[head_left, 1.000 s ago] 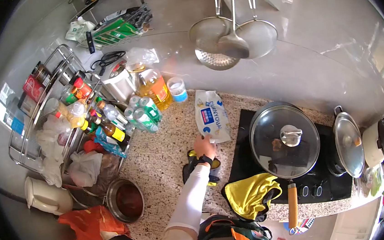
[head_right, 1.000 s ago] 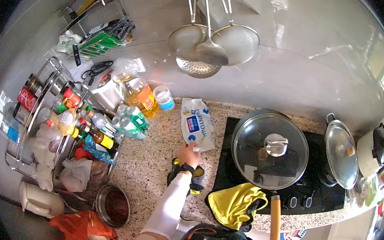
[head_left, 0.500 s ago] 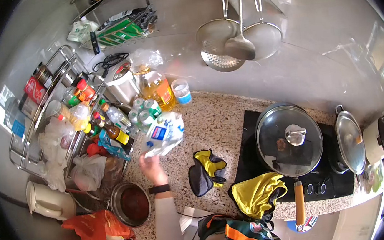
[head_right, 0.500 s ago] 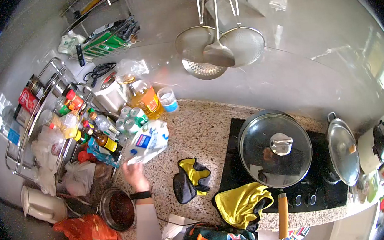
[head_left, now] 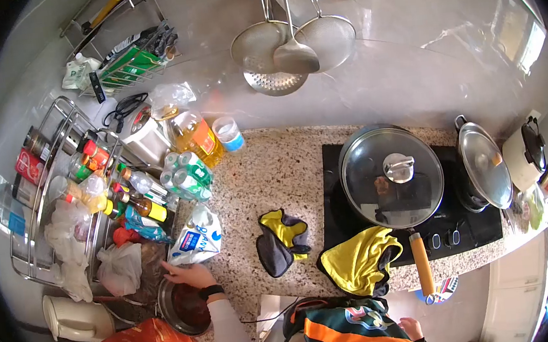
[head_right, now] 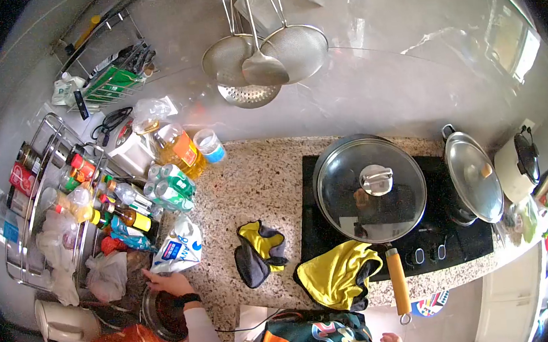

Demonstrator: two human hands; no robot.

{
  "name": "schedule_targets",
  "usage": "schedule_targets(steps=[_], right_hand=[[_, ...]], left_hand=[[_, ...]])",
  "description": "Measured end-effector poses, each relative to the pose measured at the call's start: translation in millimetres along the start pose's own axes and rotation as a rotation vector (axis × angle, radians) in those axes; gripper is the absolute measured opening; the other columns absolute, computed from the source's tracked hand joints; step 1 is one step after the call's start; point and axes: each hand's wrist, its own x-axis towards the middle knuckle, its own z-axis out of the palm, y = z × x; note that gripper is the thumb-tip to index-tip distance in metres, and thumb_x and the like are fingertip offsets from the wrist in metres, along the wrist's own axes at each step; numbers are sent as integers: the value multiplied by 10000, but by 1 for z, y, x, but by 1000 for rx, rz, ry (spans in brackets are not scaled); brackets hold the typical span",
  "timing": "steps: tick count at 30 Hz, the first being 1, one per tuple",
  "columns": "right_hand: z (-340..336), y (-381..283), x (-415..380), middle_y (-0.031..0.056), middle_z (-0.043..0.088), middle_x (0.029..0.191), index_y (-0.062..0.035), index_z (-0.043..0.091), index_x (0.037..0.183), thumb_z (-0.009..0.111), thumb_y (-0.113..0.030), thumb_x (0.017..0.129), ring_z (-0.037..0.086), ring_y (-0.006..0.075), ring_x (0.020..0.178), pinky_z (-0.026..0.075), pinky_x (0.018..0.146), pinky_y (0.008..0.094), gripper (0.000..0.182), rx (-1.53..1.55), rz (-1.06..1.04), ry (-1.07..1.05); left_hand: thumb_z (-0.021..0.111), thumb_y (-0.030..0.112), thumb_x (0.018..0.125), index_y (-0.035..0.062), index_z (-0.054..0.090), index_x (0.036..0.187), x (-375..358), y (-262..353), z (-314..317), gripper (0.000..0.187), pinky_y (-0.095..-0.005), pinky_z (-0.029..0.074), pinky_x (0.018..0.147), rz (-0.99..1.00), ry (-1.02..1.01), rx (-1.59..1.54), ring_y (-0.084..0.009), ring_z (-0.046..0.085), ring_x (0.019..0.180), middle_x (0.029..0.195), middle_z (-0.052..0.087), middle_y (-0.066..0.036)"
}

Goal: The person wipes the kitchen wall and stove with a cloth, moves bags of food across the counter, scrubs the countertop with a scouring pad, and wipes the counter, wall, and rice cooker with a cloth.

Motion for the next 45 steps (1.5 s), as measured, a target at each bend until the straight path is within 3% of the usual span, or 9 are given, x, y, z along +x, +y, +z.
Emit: schedule_targets(steps=[8,9,14,19,22,26,33,39,45], right_hand=[[4,-9,-25,147,715,894,-53,731,955,654,-245,850,694,237,845,529,759,342,232,245,519,-24],[6,-11,-25,158,716,902,-41,731,959,669,-247,835,696,229,855,529,757,339,248,253,541,2],[3,-32,-8,158,717,903,-18,724,941,655,-222,847,695,232,849,530,753,331,235,346,573,8],[3,-28,13,139,718,911,-2,710,926,639,-191,861,694,225,835,534,753,333,212,452,463,-44],[4,3,15,102,703,885,15,671,951,605,-136,878,690,208,792,555,720,330,180,-63,-55,-91],[-11,-26,24,103,672,838,54,606,1027,575,-113,875,685,205,750,580,643,301,227,997,824,60],[24,16,-3,142,710,869,13,670,993,600,-142,873,697,194,801,563,691,308,208,448,507,1],[15,-19,-7,127,707,907,-20,684,1005,605,-146,878,693,189,799,555,725,298,195,266,412,-42],[-4,-86,15,59,666,816,-55,625,1088,561,-225,878,652,152,662,471,501,284,278,848,910,93]], left_hand=[[514,-24,801,-51,394,1338,5,-24,8,551,-504,394,1003,-75,-135,-142,-474,458,1175,1377,362,-310],[570,57,821,4,361,1371,0,-22,10,590,-537,476,867,-409,-148,-603,-416,527,1108,1387,368,-273],[691,90,773,143,244,1424,-16,56,-24,791,-524,564,651,-764,-179,-616,-382,505,1129,1381,319,-208],[655,-49,761,81,272,1376,-3,10,29,736,-514,498,871,-254,-49,-522,-370,471,1135,1292,349,-228],[612,-71,772,0,322,1306,13,44,23,613,-443,401,992,14,74,-542,-347,458,1164,1228,416,-216],[601,-45,783,-12,352,1278,32,51,23,555,-455,396,990,-205,194,-978,-343,480,1137,1240,423,-242],[657,82,706,-59,362,1287,41,-8,62,666,-560,367,1004,-467,-171,10,-494,400,1230,1335,366,-345],[463,129,955,224,449,1379,48,18,55,435,-555,363,1011,256,365,532,-466,389,1268,1428,332,-276],[559,198,865,102,683,1029,43,31,47,227,-529,398,954,46,-479,758,-396,587,1018,1179,566,-151]])
